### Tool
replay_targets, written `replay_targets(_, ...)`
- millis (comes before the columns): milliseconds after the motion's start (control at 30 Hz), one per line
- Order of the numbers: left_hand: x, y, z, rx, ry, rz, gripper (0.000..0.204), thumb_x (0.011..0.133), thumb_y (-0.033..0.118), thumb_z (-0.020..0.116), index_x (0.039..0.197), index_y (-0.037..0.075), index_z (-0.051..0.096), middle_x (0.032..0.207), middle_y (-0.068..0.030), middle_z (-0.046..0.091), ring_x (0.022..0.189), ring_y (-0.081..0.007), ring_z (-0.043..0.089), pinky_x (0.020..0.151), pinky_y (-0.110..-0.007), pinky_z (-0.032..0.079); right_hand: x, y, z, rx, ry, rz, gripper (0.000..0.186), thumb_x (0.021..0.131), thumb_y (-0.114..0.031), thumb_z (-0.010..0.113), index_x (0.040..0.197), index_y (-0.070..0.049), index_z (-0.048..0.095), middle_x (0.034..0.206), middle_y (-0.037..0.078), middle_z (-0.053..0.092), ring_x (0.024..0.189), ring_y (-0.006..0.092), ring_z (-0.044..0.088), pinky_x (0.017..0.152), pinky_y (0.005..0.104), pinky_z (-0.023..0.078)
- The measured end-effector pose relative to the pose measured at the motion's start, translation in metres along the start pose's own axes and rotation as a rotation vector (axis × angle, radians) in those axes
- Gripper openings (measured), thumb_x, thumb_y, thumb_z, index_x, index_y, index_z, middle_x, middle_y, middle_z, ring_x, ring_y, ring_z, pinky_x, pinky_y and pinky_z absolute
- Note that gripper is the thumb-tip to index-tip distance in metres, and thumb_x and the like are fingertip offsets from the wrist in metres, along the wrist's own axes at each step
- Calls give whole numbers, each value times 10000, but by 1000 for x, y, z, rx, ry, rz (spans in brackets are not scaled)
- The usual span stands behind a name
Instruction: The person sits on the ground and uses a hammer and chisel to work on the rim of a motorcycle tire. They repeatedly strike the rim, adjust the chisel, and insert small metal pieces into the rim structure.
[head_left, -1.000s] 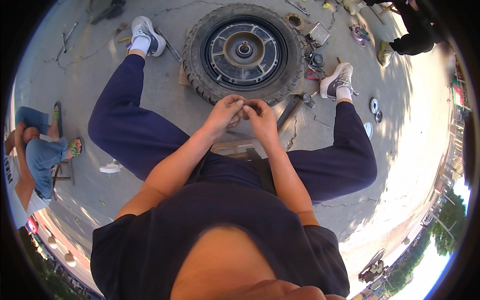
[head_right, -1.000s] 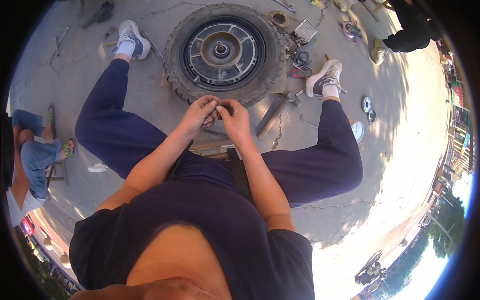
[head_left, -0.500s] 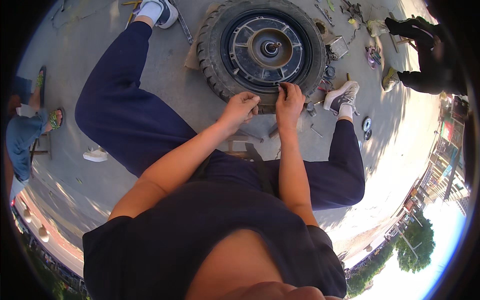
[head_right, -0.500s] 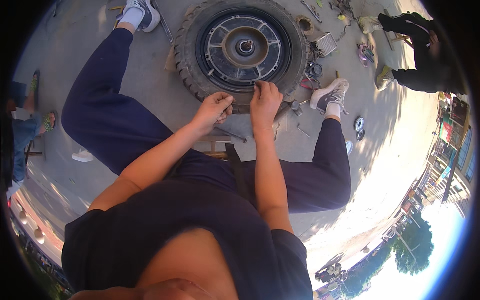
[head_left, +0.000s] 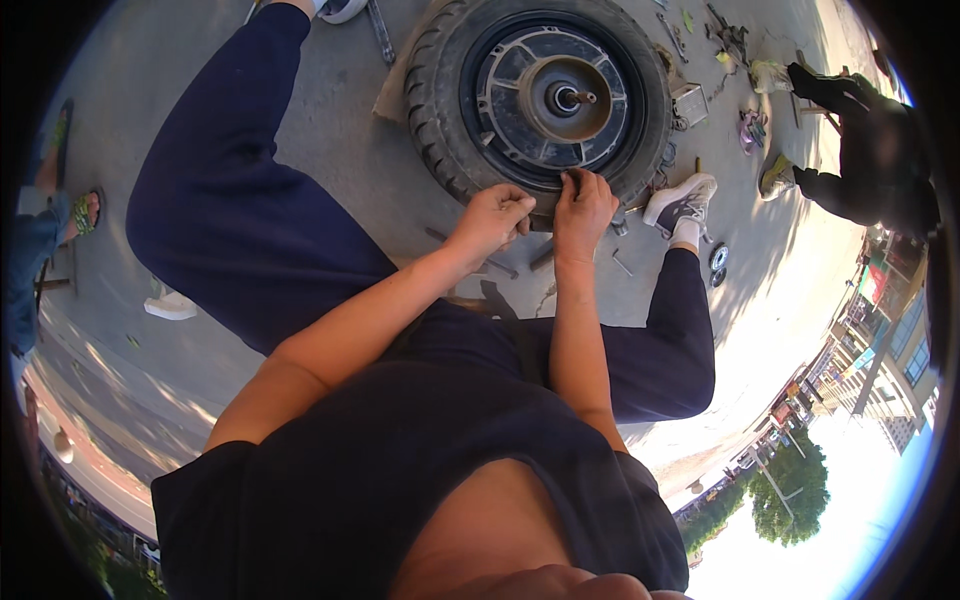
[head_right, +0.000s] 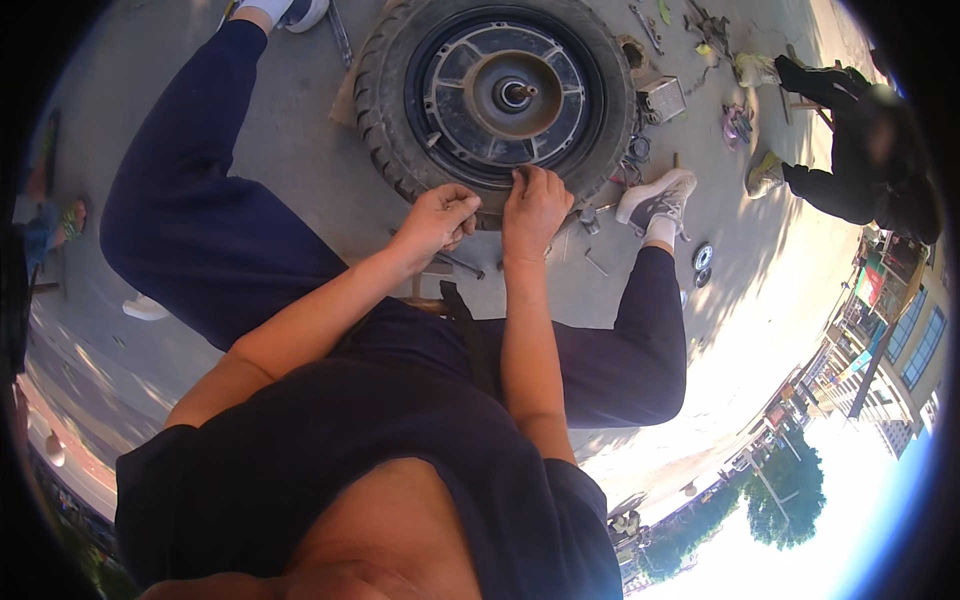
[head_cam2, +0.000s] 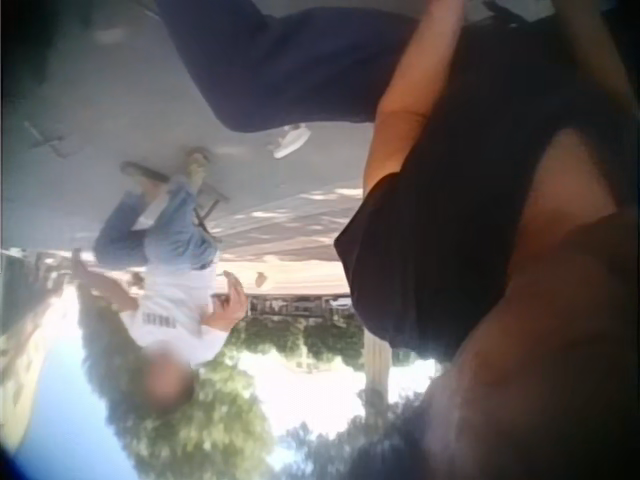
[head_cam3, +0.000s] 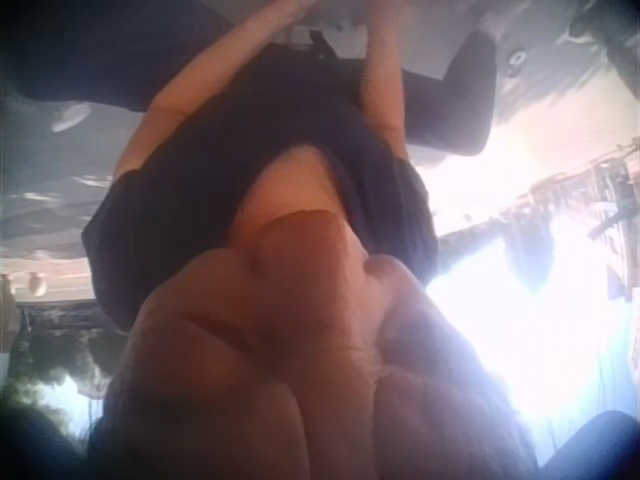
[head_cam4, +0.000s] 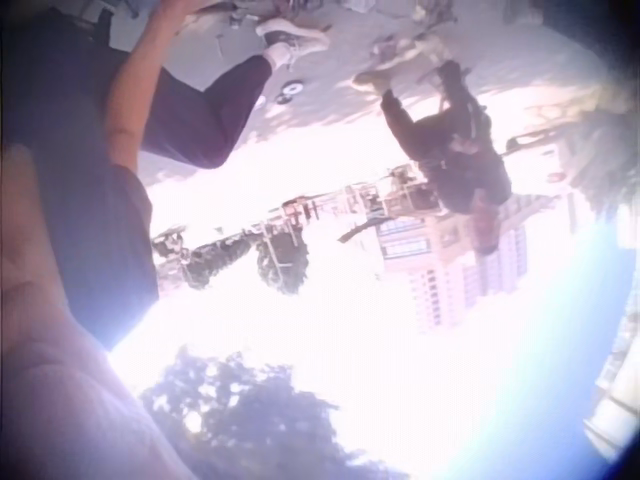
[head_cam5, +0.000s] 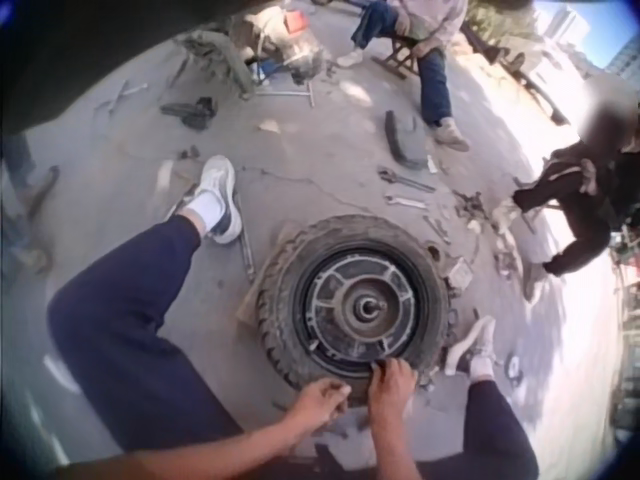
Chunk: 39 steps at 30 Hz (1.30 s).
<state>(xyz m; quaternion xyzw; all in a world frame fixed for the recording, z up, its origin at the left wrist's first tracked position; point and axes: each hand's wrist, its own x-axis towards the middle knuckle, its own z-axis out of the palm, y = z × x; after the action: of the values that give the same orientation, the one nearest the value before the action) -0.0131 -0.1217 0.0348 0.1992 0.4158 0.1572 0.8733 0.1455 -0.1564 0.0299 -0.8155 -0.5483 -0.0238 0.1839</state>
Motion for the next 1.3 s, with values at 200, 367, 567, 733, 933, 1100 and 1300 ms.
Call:
replay_targets(200,1,-2,0,-12,-13,9,211,997,200,595,1054,1,555,694,-42,581,478,-53,423,420,-218,334,-2,0,-3,46,7,65,135,828,-124,717,946,-72,674,885,71,638,861,286,608,773,402,421)
replay_targets(367,4,-4,-1,23,10,21,220,1000,201,588,1070,-5,552,690,-45,585,472,-54,423,416,-220,336,-1,-2,-3,11,-18,40,106,846,-135,708,913,-55,691,874,89,634,833,301,604,771,410,429)
replay_targets(567,3,-3,0,29,9,5,223,1003,203,582,1083,-2,552,691,-44,585,477,-55,421,420,-220,333,0,1,-2,-61,-57,35,93,856,-138,685,901,-56,696,870,100,640,824,318,609,765,417,438)
replay_targets(733,5,-5,-1,30,-4,22,195,1010,199,570,1063,12,556,693,-41,582,487,-53,421,426,-219,327,3,2,-2,-59,-79,5,98,863,-144,679,883,-47,684,871,108,641,827,327,611,767,429,442)
replay_targets(933,4,-4,-2,32,-29,35,197,1026,211,542,1044,16,558,696,-43,586,494,-54,428,426,-221,327,3,-1,-2,-77,-80,12,107,870,-150,679,883,-43,679,886,126,645,828,341,614,753,433,454)
replay_targets(1100,5,-8,-8,-58,-131,49,358,1045,365,492,1075,16,567,776,-81,633,532,-81,473,483,-233,412,1,-7,-16,48,-99,103,122,887,-113,669,954,-11,677,903,149,634,825,351,621,716,437,488)
replay_targets(1300,3,-9,1,-500,-182,-7,612,1037,523,385,1261,-26,536,1125,-162,640,984,-201,632,855,-327,523,-24,-42,-57,353,-144,104,161,885,-36,650,1037,17,654,965,159,605,850,342,628,757,411,502)
